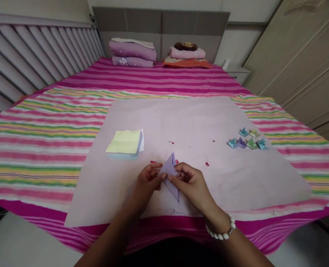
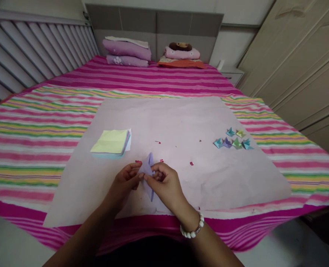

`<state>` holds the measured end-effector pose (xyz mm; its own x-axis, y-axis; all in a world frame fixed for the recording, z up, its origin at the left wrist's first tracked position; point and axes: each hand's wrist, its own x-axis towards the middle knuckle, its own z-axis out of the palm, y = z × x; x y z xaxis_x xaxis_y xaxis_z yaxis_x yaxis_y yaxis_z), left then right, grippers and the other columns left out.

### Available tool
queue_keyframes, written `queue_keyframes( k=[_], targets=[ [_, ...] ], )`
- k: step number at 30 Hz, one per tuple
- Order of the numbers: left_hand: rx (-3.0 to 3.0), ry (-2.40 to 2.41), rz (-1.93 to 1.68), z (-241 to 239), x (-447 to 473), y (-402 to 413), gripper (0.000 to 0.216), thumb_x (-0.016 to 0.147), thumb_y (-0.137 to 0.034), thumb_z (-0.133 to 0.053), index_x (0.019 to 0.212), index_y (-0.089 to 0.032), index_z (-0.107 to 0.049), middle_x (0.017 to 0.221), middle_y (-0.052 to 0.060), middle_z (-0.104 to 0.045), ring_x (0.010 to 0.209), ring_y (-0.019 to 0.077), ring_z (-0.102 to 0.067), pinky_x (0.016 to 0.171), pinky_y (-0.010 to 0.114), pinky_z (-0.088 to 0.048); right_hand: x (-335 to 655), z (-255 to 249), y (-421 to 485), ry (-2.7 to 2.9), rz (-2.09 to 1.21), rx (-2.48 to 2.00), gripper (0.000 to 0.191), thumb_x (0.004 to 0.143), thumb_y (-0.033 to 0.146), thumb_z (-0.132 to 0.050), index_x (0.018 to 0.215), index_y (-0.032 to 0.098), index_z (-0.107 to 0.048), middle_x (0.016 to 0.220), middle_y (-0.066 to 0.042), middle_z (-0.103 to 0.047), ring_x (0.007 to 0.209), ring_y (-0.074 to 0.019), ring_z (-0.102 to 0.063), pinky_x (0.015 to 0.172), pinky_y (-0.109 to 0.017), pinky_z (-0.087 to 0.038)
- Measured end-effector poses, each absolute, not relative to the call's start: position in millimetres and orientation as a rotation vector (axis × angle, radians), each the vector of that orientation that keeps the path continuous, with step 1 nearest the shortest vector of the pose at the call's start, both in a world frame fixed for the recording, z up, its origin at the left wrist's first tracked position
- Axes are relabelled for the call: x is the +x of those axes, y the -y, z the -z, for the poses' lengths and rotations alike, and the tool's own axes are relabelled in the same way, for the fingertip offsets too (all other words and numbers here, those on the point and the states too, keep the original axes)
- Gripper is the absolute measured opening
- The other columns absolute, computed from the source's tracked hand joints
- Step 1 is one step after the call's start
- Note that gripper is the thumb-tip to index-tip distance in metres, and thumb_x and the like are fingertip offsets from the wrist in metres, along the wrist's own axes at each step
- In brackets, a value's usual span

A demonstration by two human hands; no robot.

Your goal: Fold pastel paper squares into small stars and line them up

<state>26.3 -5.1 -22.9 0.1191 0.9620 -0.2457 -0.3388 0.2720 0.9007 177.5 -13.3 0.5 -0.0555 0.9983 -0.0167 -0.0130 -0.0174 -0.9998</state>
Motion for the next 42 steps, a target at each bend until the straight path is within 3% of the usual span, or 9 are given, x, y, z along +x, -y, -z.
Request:
queue_keyframes(
  k=[6,11,22,33,42],
  targets=[
    [1.016,-1.045,-0.954,10,19,2,0.029,0.070,-0.030,-0.075,0.092,-0.015,-0.064,0.072,0.000,-0.065,0.051,0.0088,-0.056,0.050,0.022,-0.040,182,-3,10,1.377,-1.092,-1.167,0.010,0.073,0.027,-0.070,0.073,0.019,-0.064,0.075,-0.001,-0.057,0.060,-0.0115,-0.048,0.054,-0.025,-0.039],
    [0.949,-0.936,-0.988,13,22,3,0.026,0.072,-0.029,-0.073,0.092,-0.014,-0.066,0.071,0.003,-0.066,0.066,0.0129,-0.058,0.064,0.025,-0.043,184,-11,9,1.268,-1.360,-1.100,0.027,0.085,0.041,-0.060,0.069,0.019,-0.065,0.065,0.000,-0.059,0.062,-0.0137,-0.054,0.061,-0.028,-0.045],
    [0.676,-0.679,-0.942,14,29,7,0.015,0.072,-0.018,-0.070,0.087,-0.014,-0.069,0.077,0.006,-0.069,0.076,0.0171,-0.063,0.072,0.028,-0.045,187,-6,7,1.181,-1.477,-1.082,0.025,0.083,0.042,-0.064,0.076,0.018,-0.067,0.062,0.001,-0.060,0.059,-0.0119,-0.054,0.059,-0.026,-0.044],
    [0.796,-0.822,-0.996,25,26,5,0.020,0.071,-0.024,-0.072,0.089,-0.015,-0.068,0.068,0.001,-0.063,0.060,0.0107,-0.051,0.059,0.023,-0.037,188,-4,3,1.147,-1.488,-1.161,0.023,0.074,0.040,-0.070,0.073,0.018,-0.067,0.057,0.002,-0.061,0.054,-0.0118,-0.056,0.055,-0.026,-0.046],
    [0.934,-0.883,-1.033,28,23,3,0.025,0.072,-0.024,-0.072,0.094,-0.013,-0.067,0.068,0.001,-0.063,0.059,0.0109,-0.051,0.057,0.024,-0.036,189,0,0,1.131,-1.483,-1.210,0.017,0.067,0.032,-0.075,0.071,0.018,-0.066,0.056,0.003,-0.062,0.051,-0.0108,-0.055,0.053,-0.026,-0.046]
  ],
)
